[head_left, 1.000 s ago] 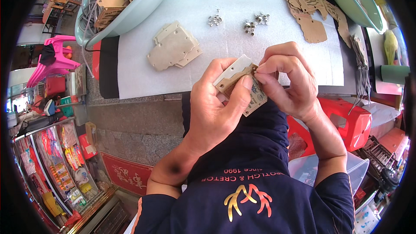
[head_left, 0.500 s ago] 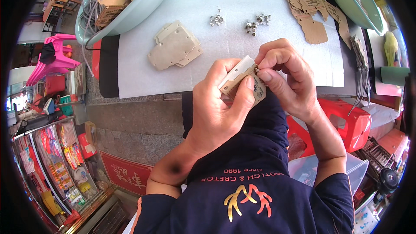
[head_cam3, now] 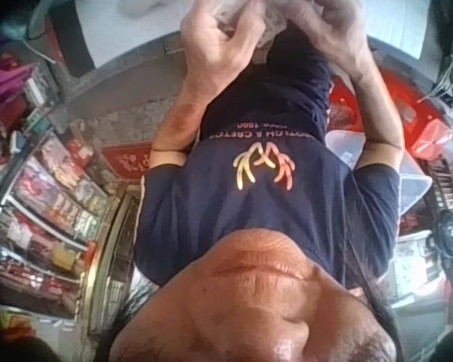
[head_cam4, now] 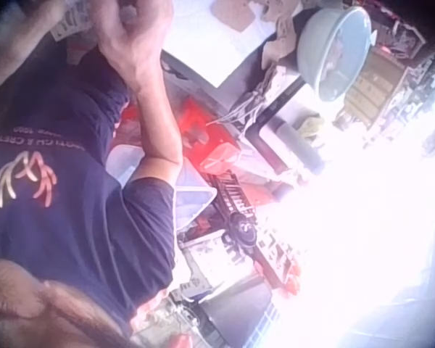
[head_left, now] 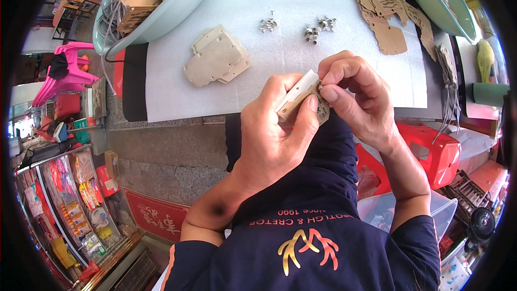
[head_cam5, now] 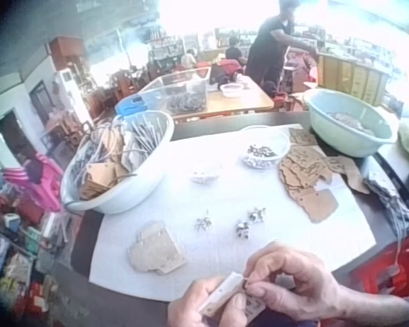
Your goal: The recorder inserts metal rivets or pins into pre-cut leather brand patches and assembles them onto a base.
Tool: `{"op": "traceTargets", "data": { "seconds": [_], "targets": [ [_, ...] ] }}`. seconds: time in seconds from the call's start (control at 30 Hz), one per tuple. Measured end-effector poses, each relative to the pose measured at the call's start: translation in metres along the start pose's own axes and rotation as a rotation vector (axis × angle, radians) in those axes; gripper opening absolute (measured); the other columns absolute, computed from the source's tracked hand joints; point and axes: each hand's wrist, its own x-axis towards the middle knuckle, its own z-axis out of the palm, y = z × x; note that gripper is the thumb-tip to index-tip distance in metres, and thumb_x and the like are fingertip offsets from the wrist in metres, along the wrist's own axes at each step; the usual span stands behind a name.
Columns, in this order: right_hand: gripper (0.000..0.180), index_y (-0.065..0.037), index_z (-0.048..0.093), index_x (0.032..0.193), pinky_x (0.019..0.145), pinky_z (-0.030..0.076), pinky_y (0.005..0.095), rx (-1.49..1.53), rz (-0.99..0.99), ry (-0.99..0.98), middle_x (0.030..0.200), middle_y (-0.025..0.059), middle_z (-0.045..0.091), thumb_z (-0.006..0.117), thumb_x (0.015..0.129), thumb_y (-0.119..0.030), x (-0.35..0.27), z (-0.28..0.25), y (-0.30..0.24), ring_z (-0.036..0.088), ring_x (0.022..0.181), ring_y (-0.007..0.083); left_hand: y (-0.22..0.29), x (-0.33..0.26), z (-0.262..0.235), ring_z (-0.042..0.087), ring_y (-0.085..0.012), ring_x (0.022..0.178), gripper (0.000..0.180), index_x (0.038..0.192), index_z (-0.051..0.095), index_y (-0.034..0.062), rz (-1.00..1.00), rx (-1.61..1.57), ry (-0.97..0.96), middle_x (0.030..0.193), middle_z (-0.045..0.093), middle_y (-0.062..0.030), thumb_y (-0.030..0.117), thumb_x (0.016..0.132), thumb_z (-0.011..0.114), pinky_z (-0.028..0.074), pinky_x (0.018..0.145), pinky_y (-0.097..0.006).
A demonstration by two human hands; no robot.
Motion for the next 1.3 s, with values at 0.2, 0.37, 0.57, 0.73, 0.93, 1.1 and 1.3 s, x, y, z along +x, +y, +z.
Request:
{"op": "traceTargets", "data": {
  "seconds": [0.2, 0.37, 0.57, 0.73, 0.93, 1.1, 1.3],
  "targets": [
    [0.008, -0.002, 0.057, 0.093, 0.064, 0.045, 0.0210, 0.085, 0.062, 0.018, 0.094, 0.0032, 0.060, 0.063, 0.088, -0.004, 0.000, 0.001, 0.000, 0.053, 0.076, 0.0063, 0.002, 0.001, 0.001, 0.052, -0.0017, 0.075, 0.019, 0.110, 0.054, -0.0036, -0.034, -0.012, -0.023, 0.089, 0.060, -0.0017, 0.004, 0.093, 0.058, 0.044, 0.065, -0.018],
    [0.009, -0.002, 0.057, 0.093, 0.064, 0.045, 0.0204, 0.094, 0.063, 0.020, 0.093, 0.0026, 0.059, 0.063, 0.087, -0.003, 0.000, 0.001, 0.001, 0.052, 0.076, 0.0045, 0.001, 0.000, 0.000, 0.052, -0.0027, 0.077, 0.019, 0.110, 0.054, -0.0039, -0.064, -0.044, -0.032, 0.090, 0.060, -0.0023, 0.004, 0.093, 0.058, 0.045, 0.067, -0.019],
    [0.014, -0.001, 0.060, 0.101, 0.063, 0.045, 0.0209, 0.215, 0.232, 0.072, 0.091, 0.0023, 0.060, 0.064, 0.088, -0.004, 0.000, 0.008, -0.008, 0.053, 0.074, 0.0042, -0.007, 0.005, 0.001, 0.058, -0.0051, 0.068, 0.016, 0.105, 0.055, -0.0046, 0.121, 0.039, 0.011, 0.079, 0.063, -0.0072, 0.002, 0.091, 0.059, 0.048, 0.057, -0.022],
    [0.016, 0.000, 0.065, 0.101, 0.060, 0.045, 0.0227, -0.095, -0.006, -0.036, 0.087, 0.0050, 0.061, 0.067, 0.085, -0.004, 0.007, -0.003, -0.003, 0.055, 0.068, 0.0079, -0.007, 0.005, -0.002, 0.057, -0.0051, 0.066, 0.017, 0.106, 0.054, -0.0043, 0.150, 0.102, 0.023, 0.078, 0.063, -0.0065, 0.002, 0.091, 0.059, 0.047, 0.056, -0.022],
    [0.014, 0.000, 0.064, 0.093, 0.058, 0.046, 0.0244, -0.226, -0.164, -0.010, 0.080, 0.0061, 0.058, 0.069, 0.080, -0.002, 0.009, -0.003, -0.006, 0.055, 0.064, 0.0120, -0.002, 0.004, -0.003, 0.055, -0.0036, 0.066, 0.016, 0.103, 0.054, -0.0036, 0.122, 0.059, 0.002, 0.077, 0.062, -0.0057, 0.002, 0.090, 0.061, 0.046, 0.055, -0.021],
    [0.009, -0.002, 0.061, 0.089, 0.057, 0.044, 0.0240, -0.096, -0.041, -0.043, 0.076, 0.0029, 0.056, 0.067, 0.082, -0.005, 0.009, -0.002, -0.008, 0.052, 0.062, 0.0093, -0.003, 0.001, -0.003, 0.054, -0.0030, 0.066, 0.016, 0.103, 0.054, -0.0026, 0.086, 0.005, 0.011, 0.077, 0.062, -0.0044, 0.003, 0.090, 0.062, 0.045, 0.055, -0.021],
    [0.009, -0.002, 0.060, 0.089, 0.056, 0.043, 0.0234, 0.041, 0.064, -0.072, 0.072, 0.0004, 0.055, 0.065, 0.085, -0.009, 0.008, -0.002, -0.008, 0.050, 0.061, 0.0068, -0.002, 0.000, -0.005, 0.055, -0.0027, 0.068, 0.017, 0.103, 0.053, -0.0021, 0.059, -0.028, -0.008, 0.078, 0.063, -0.0040, 0.004, 0.090, 0.062, 0.045, 0.056, -0.020]
  ]
}}
